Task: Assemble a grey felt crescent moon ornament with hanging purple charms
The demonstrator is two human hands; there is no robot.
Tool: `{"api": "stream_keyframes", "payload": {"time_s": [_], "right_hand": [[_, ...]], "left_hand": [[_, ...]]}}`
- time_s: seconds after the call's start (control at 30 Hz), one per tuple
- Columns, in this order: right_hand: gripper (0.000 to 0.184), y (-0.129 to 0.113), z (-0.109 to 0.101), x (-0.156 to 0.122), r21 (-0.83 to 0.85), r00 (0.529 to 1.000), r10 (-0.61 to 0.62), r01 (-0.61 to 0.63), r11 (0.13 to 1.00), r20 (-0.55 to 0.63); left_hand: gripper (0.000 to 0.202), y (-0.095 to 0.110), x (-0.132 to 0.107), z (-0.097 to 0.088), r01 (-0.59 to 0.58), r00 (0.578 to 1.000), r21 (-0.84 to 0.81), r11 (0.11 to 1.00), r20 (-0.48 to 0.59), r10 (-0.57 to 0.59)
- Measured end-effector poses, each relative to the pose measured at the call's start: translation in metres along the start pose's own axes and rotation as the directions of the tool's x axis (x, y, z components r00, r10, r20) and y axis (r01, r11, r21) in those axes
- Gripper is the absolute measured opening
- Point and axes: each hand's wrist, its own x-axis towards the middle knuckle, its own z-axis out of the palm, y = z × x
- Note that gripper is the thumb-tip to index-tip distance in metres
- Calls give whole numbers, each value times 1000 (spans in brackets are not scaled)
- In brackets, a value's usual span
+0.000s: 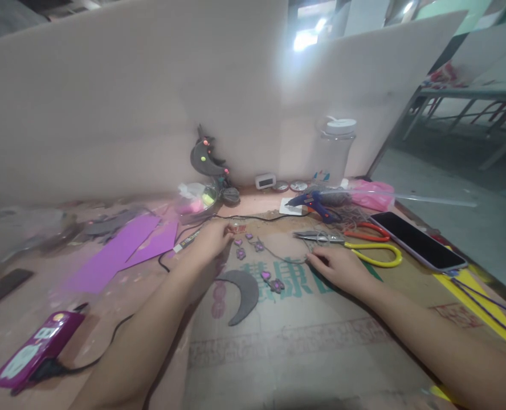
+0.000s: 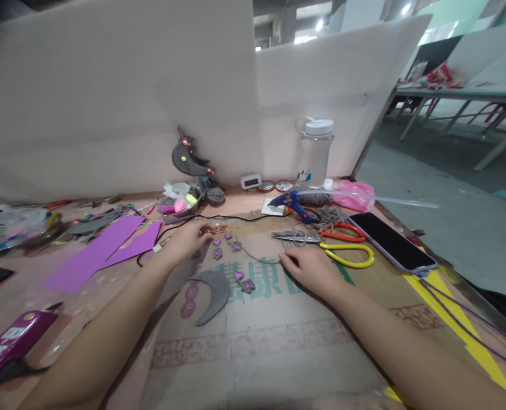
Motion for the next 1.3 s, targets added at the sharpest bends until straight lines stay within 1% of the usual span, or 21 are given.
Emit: {"api": "stream_keyframes", "payload": {"time_s": [0.07, 0.13, 0.23, 0.27, 0.33, 0.4, 0.43, 0.47, 0.53, 0.63, 0.7, 0.77, 0.8, 0.9, 0.93, 0.97, 1.0, 1.03, 1.1, 1.2, 1.3], "right_hand": [[40, 1, 1, 0, 4, 1000, -7, 7, 1000, -5], [39, 2, 1, 0, 38, 1000, -7, 7, 999, -16], [30, 0, 0, -3, 160, 996, 44, -32, 987, -76], [28, -1, -1, -4, 187, 994, 43, -24, 982, -98], [32, -5, -2, -6, 176, 994, -33, 52, 983, -109], [29, -8, -2, -7, 129, 987, -143, 151, 980, -69], [25, -9, -2, -7, 121, 984, -172, 176, 977, -48], [22, -10, -2, -6, 126, 984, -174, 178, 976, -40], [19, -10, 0, -5, 156, 990, -134, 141, 978, -52], [17, -8, 3, -4, 199, 993, -63, 81, 977, -98], [15, -5, 5, -3, 229, 990, -5, 38, 973, -143], [14, 1, 5, -2, 277, 970, 89, -23, 961, -228], [14, 4, 4, -1, 306, 948, 146, -55, 951, -283], [17, 16, 1, 2, 397, 845, 316, -136, 908, -433], [17, 19, 0, 3, 424, 815, 356, -151, 893, -458], [17, 21, 0, 4, 448, 796, 384, -160, 880, -469], [16, 22, 0, 5, 469, 788, 399, -161, 869, -468], [16, 23, 0, 6, 486, 791, 403, -156, 860, -460], [19, 21, 2, 7, 512, 812, 393, -138, 848, -432], [25, 17, 5, 7, 538, 848, 367, -118, 835, -383], [25, 16, 8, 9, 563, 868, 357, -113, 819, -344]], "left_hand": [[26, 5, 0, 1, -33, 998, 7, 999, -53, 34], [26, 13, -1, 2, -94, 993, 4, 996, -67, 94], [25, 28, -6, 5, -188, 981, -2, 982, -52, 187], [25, 32, -9, 5, -212, 976, -4, 977, -43, 212], [24, 41, -13, 4, -251, 968, -11, 968, -14, 251], [22, 48, -18, 1, -291, 956, -25, 956, 34, 292], [20, 51, -21, 0, -315, 946, -37, 948, 66, 317], [18, 53, -23, -1, -339, 934, -51, 939, 100, 343], [17, 57, -27, -2, -396, 896, -87, 914, 183, 405], [25, 59, -32, -1, -456, 828, -133, 880, 299, 474], [31, 58, -34, 2, -470, 803, -139, 871, 342, 488], [31, 58, -35, 4, -467, 803, -129, 875, 353, 481], [29, 58, -35, 6, -464, 805, -127, 877, 354, 477], [19, 59, -36, 9, -462, 808, -135, 877, 345, 478], [16, 60, -36, 9, -464, 807, -141, 875, 341, 483], [14, 62, -36, 10, -466, 806, -148, 872, 337, 488], [14, 63, -36, 10, -468, 804, -156, 870, 332, 492], [13, 64, -36, 11, -469, 807, -161, 869, 323, 495], [15, 67, -35, 12, -465, 822, -161, 871, 288, 492], [18, 70, -28, 15, -445, 868, -110, 888, 189, 459], [19, 69, -14, 17, -403, 911, -41, 914, 85, 405]]}}
